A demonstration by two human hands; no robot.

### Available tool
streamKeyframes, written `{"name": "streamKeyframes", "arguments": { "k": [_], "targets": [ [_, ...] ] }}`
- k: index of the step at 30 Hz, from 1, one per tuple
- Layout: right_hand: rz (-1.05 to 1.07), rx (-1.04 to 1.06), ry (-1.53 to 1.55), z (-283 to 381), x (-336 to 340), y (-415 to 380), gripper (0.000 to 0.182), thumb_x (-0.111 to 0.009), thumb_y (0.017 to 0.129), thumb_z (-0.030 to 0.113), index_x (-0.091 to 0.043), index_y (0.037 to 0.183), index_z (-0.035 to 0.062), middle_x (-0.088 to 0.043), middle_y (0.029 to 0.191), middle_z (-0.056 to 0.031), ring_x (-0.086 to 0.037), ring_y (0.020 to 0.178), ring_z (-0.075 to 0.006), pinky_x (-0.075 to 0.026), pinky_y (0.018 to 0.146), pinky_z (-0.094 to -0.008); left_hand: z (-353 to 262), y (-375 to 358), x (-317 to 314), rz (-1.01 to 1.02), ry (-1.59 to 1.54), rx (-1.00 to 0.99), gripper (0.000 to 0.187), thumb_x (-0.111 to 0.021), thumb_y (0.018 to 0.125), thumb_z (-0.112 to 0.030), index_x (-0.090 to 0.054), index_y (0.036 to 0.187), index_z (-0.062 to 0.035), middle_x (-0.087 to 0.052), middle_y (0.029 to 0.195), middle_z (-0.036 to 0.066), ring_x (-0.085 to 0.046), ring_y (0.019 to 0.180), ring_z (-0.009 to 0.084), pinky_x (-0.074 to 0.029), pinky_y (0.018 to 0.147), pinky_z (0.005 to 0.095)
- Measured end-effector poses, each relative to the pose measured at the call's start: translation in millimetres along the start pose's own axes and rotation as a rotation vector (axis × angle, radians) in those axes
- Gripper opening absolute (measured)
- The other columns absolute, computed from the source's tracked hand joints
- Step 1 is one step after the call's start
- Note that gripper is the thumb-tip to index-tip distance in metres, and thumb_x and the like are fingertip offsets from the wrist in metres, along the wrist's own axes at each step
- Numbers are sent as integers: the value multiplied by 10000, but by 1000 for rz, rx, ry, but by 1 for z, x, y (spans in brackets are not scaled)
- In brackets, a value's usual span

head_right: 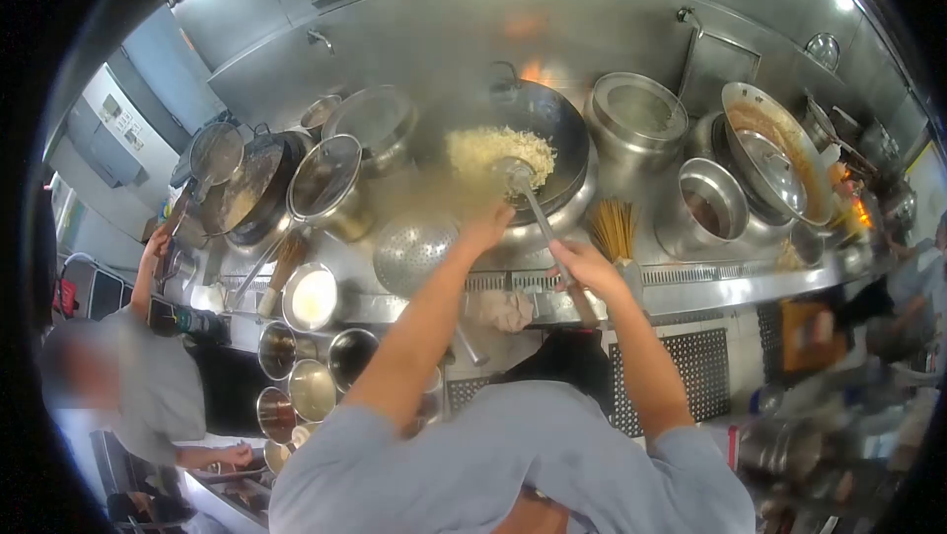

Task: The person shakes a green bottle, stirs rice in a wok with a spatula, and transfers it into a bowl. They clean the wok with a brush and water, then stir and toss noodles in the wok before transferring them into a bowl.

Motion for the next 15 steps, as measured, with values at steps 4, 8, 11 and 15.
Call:
{"name": "streamKeyframes", "arguments": {
  "k": [4, 8, 11, 15],
  "targets": [
    [-57, -313, 428, -63, -14, -50, 512, -425, 982, 414, -573, 1146, -48, -669, 821, -129, -656, 706, -217, -524, 631, -319, -38, -41, 22, -442, 105, -137, 119, -643, 806, -148, -621, 866, -47, -646, 867, 145, -610, 812, 345, -429, 847, 489],
    [-163, -176, -108, -152, 4, -88, 401, -466, 964, 347, -632, 1036, -11, -669, 783, -128, -655, 674, -186, -526, 628, -322, -60, -109, -21, 20, -321, 187, 208, -628, 861, -217, -609, 941, -26, -634, 898, 174, -611, 831, 317, -472, 808, 416],
    [-693, 108, -422, -163, 48, -110, 303, -622, 862, 237, -619, 1065, 12, -651, 901, -213, -619, 807, -408, -498, 725, -457, -88, -167, -58, 538, -307, 304, 301, -589, 893, -304, -612, 973, -15, -642, 924, 183, -618, 855, 333, -482, 798, 401],
    [-795, 136, -674, -123, 87, -80, 481, -675, 815, 271, -535, 1190, 4, -589, 1047, -250, -585, 917, -434, -479, 793, -471, -109, -209, -94, 724, -419, 321, 402, -558, 912, -382, -609, 1043, -6, -643, 956, 219, -626, 900, 345, -482, 851, 407]
  ]
}}
Point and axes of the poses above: each hand's wrist, its own y-axis towards the middle knuckle, its own x-axis out of the back of the hand, z = x × y, the point moved 5 cm from there along y, towards the middle knuckle
